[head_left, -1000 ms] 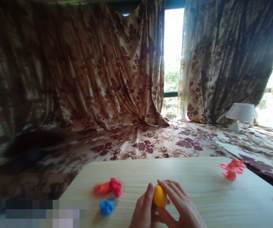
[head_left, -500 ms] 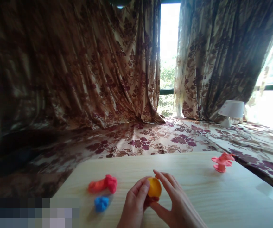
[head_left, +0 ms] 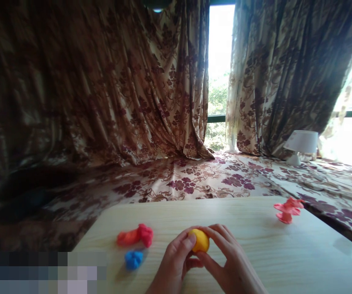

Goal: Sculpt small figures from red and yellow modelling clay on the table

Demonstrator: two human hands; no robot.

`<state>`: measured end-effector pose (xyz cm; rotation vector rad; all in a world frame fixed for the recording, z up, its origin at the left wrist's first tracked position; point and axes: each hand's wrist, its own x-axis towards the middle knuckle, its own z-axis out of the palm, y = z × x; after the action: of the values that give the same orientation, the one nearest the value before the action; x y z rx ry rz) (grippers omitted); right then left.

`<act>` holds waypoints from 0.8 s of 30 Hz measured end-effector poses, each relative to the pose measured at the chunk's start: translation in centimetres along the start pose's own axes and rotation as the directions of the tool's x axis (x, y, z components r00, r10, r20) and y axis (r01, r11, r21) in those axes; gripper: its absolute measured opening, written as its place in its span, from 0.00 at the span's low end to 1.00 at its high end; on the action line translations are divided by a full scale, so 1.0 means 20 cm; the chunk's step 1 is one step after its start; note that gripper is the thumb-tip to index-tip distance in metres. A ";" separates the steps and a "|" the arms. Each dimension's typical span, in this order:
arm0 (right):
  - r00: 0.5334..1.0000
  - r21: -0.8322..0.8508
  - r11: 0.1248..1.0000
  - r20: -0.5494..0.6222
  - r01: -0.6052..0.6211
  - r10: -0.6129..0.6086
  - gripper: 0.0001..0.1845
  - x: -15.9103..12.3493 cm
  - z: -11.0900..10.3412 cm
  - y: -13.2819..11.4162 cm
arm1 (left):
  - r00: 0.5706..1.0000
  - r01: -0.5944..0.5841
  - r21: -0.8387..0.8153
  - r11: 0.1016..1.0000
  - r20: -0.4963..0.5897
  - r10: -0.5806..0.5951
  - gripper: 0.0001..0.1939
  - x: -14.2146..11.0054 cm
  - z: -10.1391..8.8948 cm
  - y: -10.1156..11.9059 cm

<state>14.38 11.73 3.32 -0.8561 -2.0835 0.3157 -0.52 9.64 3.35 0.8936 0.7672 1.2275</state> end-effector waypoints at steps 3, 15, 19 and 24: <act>0.997 -0.033 0.997 -0.049 0.064 -0.066 0.26 -0.01 0.02 0.02 | 1.000 0.021 0.027 0.999 -0.013 -0.021 0.19 0.00 -0.04 0.00; 0.991 -0.039 0.991 -0.031 0.127 -0.128 0.21 -0.01 0.02 -0.01 | 0.992 0.059 -0.175 0.983 -0.097 -0.077 0.18 -0.04 0.04 0.00; 0.992 -0.051 0.990 0.002 0.128 -0.129 0.31 -0.01 0.02 -0.03 | 0.979 0.085 -0.200 0.976 -0.163 -0.119 0.16 -0.04 0.04 -0.01; 0.995 -0.026 0.995 -0.015 0.100 -0.100 0.21 0.00 0.01 -0.04 | 0.979 0.074 -0.223 0.972 -0.171 -0.113 0.18 -0.05 0.05 0.00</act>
<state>13.92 11.12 3.58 -0.7637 -2.1105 0.2285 0.16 8.50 3.86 0.5666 0.7955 1.2928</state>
